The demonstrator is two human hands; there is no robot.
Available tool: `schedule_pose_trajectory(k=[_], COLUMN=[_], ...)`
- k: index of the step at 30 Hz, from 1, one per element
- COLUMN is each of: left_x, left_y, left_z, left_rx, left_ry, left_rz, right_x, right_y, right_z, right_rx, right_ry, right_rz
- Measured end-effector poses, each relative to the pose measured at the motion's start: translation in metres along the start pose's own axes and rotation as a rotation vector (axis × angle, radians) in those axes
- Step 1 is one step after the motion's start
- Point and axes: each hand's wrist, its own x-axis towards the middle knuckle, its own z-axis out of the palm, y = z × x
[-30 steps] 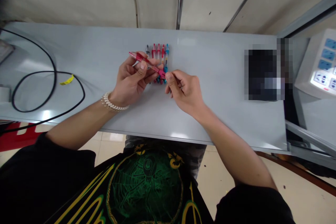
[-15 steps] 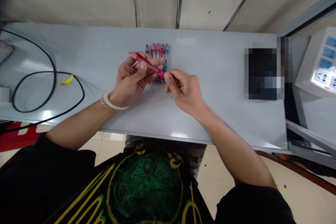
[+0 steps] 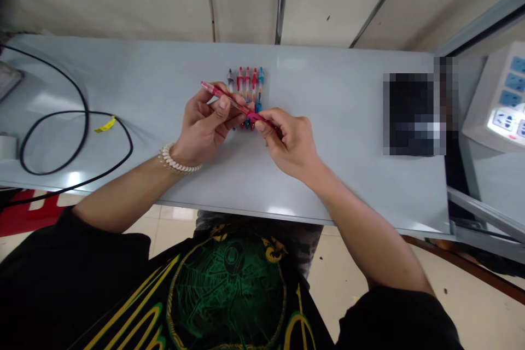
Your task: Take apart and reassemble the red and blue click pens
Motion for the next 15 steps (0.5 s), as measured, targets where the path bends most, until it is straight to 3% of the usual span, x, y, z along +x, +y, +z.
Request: schedule_pose_trajectory(k=[6,15], left_x=[-0.001,0.000], left_y=[0.003,0.005], left_z=[0.001,0.001], left_rx=[0.020,0.065], left_ry=[-0.001,0.021], left_rz=[-0.033,-0.045], right_x=[0.000,0.001], right_y=[-0.005,-0.011], right_z=[0.003,0.006], right_rx=[0.053,0.311], right_ry=[-0.050,-0.163], right_rz=[0.022,0.165])
